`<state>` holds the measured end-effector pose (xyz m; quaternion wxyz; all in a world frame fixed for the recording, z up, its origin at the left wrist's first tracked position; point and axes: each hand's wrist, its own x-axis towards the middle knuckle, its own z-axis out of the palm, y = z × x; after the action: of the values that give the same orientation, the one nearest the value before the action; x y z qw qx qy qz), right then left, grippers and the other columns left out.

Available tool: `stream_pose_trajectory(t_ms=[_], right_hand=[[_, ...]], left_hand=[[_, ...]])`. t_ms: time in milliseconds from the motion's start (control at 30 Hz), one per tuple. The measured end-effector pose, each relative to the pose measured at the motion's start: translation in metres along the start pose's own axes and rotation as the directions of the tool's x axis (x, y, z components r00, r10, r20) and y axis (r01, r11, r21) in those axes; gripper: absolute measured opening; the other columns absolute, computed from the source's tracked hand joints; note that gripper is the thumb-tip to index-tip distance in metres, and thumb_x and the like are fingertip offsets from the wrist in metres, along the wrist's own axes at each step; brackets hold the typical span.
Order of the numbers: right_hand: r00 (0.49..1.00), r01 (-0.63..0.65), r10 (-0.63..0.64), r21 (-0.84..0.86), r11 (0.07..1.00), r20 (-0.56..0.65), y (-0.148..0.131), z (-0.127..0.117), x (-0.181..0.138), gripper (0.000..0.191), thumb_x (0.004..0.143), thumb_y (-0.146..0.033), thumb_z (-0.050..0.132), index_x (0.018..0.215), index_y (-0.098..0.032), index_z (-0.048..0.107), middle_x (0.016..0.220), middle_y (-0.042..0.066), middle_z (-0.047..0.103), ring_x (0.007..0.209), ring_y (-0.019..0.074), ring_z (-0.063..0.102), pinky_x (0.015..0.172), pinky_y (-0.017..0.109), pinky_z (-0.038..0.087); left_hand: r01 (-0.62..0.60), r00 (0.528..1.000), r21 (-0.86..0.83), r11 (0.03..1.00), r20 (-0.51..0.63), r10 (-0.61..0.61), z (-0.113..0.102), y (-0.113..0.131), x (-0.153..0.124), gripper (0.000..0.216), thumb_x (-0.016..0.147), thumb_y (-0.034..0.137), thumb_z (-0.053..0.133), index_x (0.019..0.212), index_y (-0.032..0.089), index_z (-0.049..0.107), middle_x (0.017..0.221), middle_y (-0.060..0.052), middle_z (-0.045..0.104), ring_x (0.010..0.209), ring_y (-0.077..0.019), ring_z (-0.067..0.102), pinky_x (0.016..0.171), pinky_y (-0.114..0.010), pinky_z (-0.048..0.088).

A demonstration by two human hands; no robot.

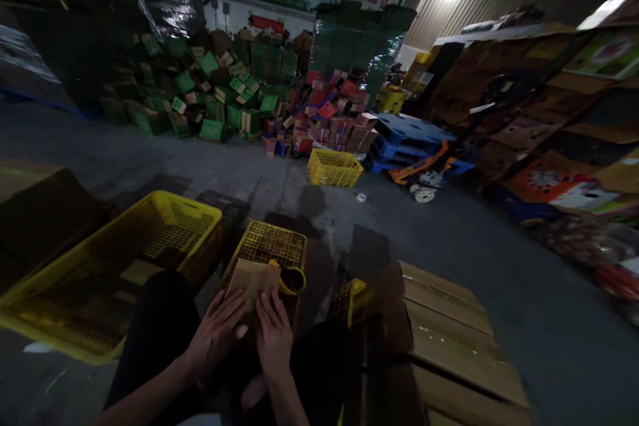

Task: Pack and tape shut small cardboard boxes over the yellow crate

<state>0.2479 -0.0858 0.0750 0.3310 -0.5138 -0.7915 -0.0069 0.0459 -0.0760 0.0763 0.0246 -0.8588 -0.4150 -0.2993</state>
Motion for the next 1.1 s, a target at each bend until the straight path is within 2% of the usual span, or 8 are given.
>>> stream_pose_trajectory(t_ms=[233, 400, 500, 633, 767, 867, 967, 1100], right_hand=[[0.993, 0.005, -0.005, -0.005, 1.0, -0.121, -0.013, -0.002, 0.001, 0.028, 0.099, -0.014, 0.055, 0.119, -0.025, 0.071, 0.126, 0.004, 0.073, 0.13, 0.0229, 0.061, 0.108, 0.048, 0.054], [0.999, 0.031, -0.031, 0.014, 0.999, 0.014, -0.014, -0.019, 0.004, 0.027, 0.1, -0.018, 0.053, 0.12, -0.023, 0.07, 0.131, 0.005, 0.07, 0.138, 0.0255, 0.052, 0.115, 0.053, 0.045], [0.997, 0.0, 0.001, -0.007, 1.0, 0.071, -0.01, -0.023, 0.016, 0.03, 0.101, -0.02, 0.049, 0.122, -0.023, 0.07, 0.132, 0.006, 0.069, 0.144, 0.0263, 0.045, 0.118, 0.054, 0.041], [0.997, -0.031, 0.036, -0.071, 0.997, 0.072, 0.001, -0.016, 0.045, 0.034, 0.103, -0.022, 0.045, 0.127, -0.022, 0.068, 0.135, 0.007, 0.067, 0.148, 0.0257, 0.038, 0.119, 0.052, 0.037], [0.987, -0.068, 0.088, -0.152, 0.986, 0.131, 0.012, -0.005, 0.078, 0.039, 0.104, -0.027, 0.043, 0.138, -0.018, 0.06, 0.146, 0.008, 0.059, 0.152, 0.0297, 0.029, 0.12, 0.054, 0.033], [0.976, -0.089, 0.118, -0.161, 0.983, 0.183, 0.021, 0.003, 0.097, 0.038, 0.104, -0.027, 0.042, 0.136, -0.018, 0.061, 0.148, 0.007, 0.058, 0.152, 0.0311, 0.028, 0.118, 0.057, 0.034], [0.966, -0.091, 0.116, -0.115, 0.989, 0.231, 0.031, 0.008, 0.109, 0.033, 0.103, -0.021, 0.041, 0.122, -0.02, 0.068, 0.143, 0.005, 0.062, 0.151, 0.0282, 0.032, 0.117, 0.053, 0.037], [0.973, -0.072, 0.092, -0.102, 0.992, 0.212, 0.038, 0.009, 0.113, 0.034, 0.105, -0.023, 0.039, 0.115, -0.02, 0.072, 0.136, 0.006, 0.067, 0.147, 0.0249, 0.04, 0.118, 0.048, 0.038]], left_hand=[[0.034, 0.999, 0.059, 0.998, 0.008, -0.035, 0.001, 0.01, -0.013, 0.06, 0.101, 0.022, 0.046, 0.159, 0.017, 0.032, 0.157, -0.01, 0.046, 0.151, -0.0217, 0.033, 0.127, -0.048, 0.015], [0.057, 0.998, 0.021, 0.998, 0.035, -0.057, 0.004, 0.008, -0.014, 0.061, 0.098, 0.013, 0.044, 0.158, 0.019, 0.033, 0.157, -0.009, 0.046, 0.151, -0.0208, 0.033, 0.127, -0.049, 0.009], [0.063, 0.997, -0.034, 0.997, 0.048, -0.062, 0.005, 0.007, -0.016, 0.061, 0.097, 0.012, 0.044, 0.157, 0.02, 0.033, 0.156, -0.01, 0.047, 0.15, -0.0216, 0.035, 0.127, -0.05, 0.013], [0.092, 0.996, -0.077, 0.993, 0.023, -0.091, 0.006, 0.008, -0.015, 0.06, 0.096, 0.013, 0.046, 0.155, 0.019, 0.035, 0.154, -0.012, 0.049, 0.148, -0.0242, 0.037, 0.125, -0.055, 0.016], [0.109, 0.993, -0.062, 0.992, 0.056, -0.106, 0.003, 0.009, -0.012, 0.056, 0.097, 0.014, 0.046, 0.152, 0.02, 0.04, 0.154, -0.011, 0.049, 0.148, -0.024, 0.037, 0.126, -0.055, 0.008], [0.12, 0.99, -0.051, 0.991, 0.082, -0.116, 0.0, 0.01, -0.011, 0.051, 0.098, 0.015, 0.045, 0.149, 0.02, 0.044, 0.155, -0.009, 0.049, 0.149, -0.0226, 0.036, 0.127, -0.053, 0.001], [0.134, 0.988, -0.048, 0.99, 0.088, -0.129, -0.002, 0.01, -0.011, 0.049, 0.099, 0.015, 0.044, 0.147, 0.021, 0.047, 0.154, -0.009, 0.05, 0.148, -0.0224, 0.037, 0.126, -0.054, -0.001], [0.138, 0.986, -0.039, 0.99, 0.095, -0.134, -0.004, 0.011, -0.011, 0.052, 0.099, 0.015, 0.044, 0.15, 0.021, 0.044, 0.154, -0.009, 0.051, 0.148, -0.0231, 0.038, 0.126, -0.056, -0.004]])
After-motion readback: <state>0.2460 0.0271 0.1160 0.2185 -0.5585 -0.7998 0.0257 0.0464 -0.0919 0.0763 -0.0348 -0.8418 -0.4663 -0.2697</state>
